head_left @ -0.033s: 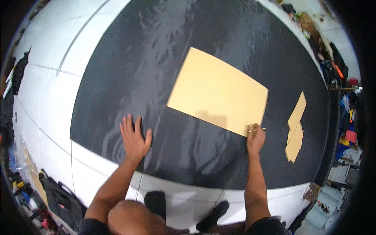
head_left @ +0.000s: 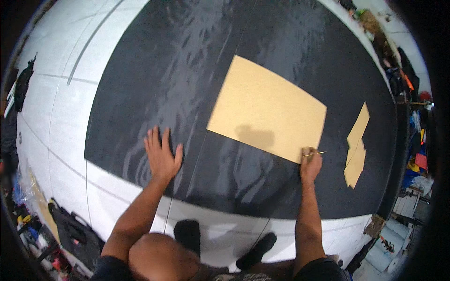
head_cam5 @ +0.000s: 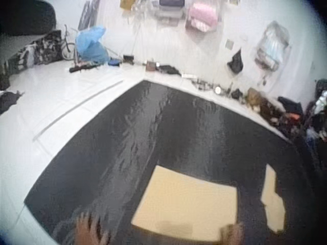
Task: The person places a rectangular cardboard template on a large black fabric sheet laid on the floor. Using a pencil, they trace the outline of the template onto the fabric, then lift and reposition the template to repeat the process.
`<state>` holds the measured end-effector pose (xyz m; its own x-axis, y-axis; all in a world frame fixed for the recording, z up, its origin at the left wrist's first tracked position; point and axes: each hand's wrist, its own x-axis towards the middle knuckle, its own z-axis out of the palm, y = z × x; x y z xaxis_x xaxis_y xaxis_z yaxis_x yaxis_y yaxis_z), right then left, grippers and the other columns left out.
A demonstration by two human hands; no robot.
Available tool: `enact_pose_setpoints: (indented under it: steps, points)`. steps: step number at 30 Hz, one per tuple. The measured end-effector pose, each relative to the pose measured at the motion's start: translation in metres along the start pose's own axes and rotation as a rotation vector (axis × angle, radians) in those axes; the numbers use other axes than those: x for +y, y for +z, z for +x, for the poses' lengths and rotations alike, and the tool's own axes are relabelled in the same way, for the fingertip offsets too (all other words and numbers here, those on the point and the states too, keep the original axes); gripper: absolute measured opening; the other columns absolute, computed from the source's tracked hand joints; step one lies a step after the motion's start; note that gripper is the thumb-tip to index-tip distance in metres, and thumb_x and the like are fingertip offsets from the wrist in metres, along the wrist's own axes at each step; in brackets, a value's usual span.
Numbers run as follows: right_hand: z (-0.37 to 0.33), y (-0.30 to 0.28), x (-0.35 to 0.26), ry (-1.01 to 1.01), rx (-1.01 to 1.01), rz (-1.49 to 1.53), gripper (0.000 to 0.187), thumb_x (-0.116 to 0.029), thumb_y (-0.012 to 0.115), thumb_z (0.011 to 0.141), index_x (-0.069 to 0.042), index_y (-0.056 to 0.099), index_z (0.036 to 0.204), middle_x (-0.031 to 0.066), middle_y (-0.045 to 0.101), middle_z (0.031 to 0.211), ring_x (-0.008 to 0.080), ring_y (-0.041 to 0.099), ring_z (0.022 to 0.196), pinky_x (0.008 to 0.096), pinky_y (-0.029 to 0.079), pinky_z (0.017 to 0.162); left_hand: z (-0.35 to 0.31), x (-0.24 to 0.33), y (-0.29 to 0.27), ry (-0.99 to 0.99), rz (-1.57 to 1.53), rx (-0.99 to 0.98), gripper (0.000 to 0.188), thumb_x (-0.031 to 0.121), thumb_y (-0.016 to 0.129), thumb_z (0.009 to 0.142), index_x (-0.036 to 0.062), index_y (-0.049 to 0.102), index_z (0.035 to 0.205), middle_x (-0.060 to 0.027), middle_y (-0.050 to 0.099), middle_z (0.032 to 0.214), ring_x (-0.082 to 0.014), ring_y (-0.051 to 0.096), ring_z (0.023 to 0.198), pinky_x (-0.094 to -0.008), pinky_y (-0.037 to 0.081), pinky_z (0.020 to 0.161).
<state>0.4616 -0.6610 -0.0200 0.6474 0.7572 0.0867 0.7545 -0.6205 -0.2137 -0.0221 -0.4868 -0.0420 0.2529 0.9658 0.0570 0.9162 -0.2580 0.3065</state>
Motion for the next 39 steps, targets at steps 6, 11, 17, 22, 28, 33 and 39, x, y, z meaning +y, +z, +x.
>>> enact_pose_setpoints:
  steps: [6, 11, 17, 22, 28, 33, 39]
  points:
    - [-0.091, -0.014, 0.052, -0.009, 0.056, -0.016, 0.04, -0.034, 0.069, 0.098, -0.004, 0.065, 0.125, 0.0225, 0.057, 0.137, 0.0386, 0.051, 0.13, 0.0487, 0.043, 0.108, 0.003, -0.009, -0.005, -0.001, -0.101, 0.038, 0.072, 0.047, 0.064, 0.093, 0.0054, 0.046, 0.15, -0.0297, 0.028, 0.16, -0.0468, 0.018, 0.152, -0.0588, 0.01, 0.124]
    - [-0.15, -0.014, 0.059, -0.005, -0.03, 0.069, 0.035, -0.023, 0.071, 0.096, -0.006, 0.065, 0.126, 0.0201, 0.052, 0.149, 0.0387, 0.042, 0.143, 0.0514, 0.032, 0.118, 0.005, -0.012, -0.019, 0.112, -0.282, -0.04, 0.074, 0.053, 0.07, 0.089, 0.0098, 0.052, 0.147, -0.0279, 0.03, 0.16, -0.0488, 0.021, 0.151, -0.0589, 0.013, 0.123]
    - [-0.216, -0.01, 0.047, -0.029, 0.028, 0.124, 0.04, -0.025, 0.076, 0.092, -0.006, 0.064, 0.126, 0.0181, 0.053, 0.147, 0.04, 0.04, 0.144, 0.0534, 0.028, 0.12, -0.014, 0.019, -0.039, 0.584, -0.154, -0.338, 0.082, 0.064, 0.074, 0.08, 0.0225, 0.053, 0.148, -0.025, 0.033, 0.16, -0.048, 0.022, 0.151, -0.0623, 0.016, 0.122]
    - [-0.235, -0.01, 0.042, -0.02, 0.044, 0.164, 0.046, -0.028, 0.08, 0.089, -0.006, 0.063, 0.125, 0.018, 0.055, 0.143, 0.0406, 0.042, 0.14, 0.0541, 0.03, 0.117, -0.02, 0.018, -0.035, 0.666, 0.067, -0.468, 0.102, 0.072, 0.079, 0.069, 0.0297, 0.043, 0.155, -0.0213, 0.025, 0.165, -0.0447, 0.019, 0.154, -0.0635, 0.014, 0.123]
    - [-0.236, -0.019, 0.041, 0.045, 0.059, 0.253, 0.054, -0.032, 0.081, 0.087, -0.004, 0.062, 0.128, 0.0198, 0.053, 0.145, 0.0409, 0.043, 0.139, 0.0526, 0.033, 0.116, -0.011, 0.023, -0.045, 0.655, 0.091, -0.583, 0.113, 0.069, 0.085, 0.06, 0.0296, 0.041, 0.156, -0.0172, 0.021, 0.168, -0.0413, 0.016, 0.155, -0.0598, 0.014, 0.125]
    - [-0.228, -0.016, 0.038, 0.001, 0.033, 0.156, 0.053, -0.03, 0.081, 0.087, -0.003, 0.062, 0.129, 0.0213, 0.053, 0.146, 0.0404, 0.044, 0.139, 0.0515, 0.034, 0.116, -0.012, 0.01, -0.047, 0.679, -0.004, -0.579, 0.117, 0.068, 0.087, 0.057, 0.028, 0.039, 0.157, -0.0168, 0.019, 0.168, -0.0405, 0.014, 0.156, -0.0577, 0.013, 0.126]
    - [-0.229, -0.019, 0.04, -0.041, 0.053, 0.137, 0.051, -0.029, 0.08, 0.088, -0.002, 0.063, 0.127, 0.0232, 0.055, 0.144, 0.0419, 0.046, 0.137, 0.0519, 0.036, 0.114, -0.015, 0.008, -0.047, 0.673, -0.025, -0.565, 0.123, 0.066, 0.087, 0.058, 0.0209, 0.034, 0.159, -0.017, 0.019, 0.169, -0.0408, 0.013, 0.156, -0.0562, 0.011, 0.127]
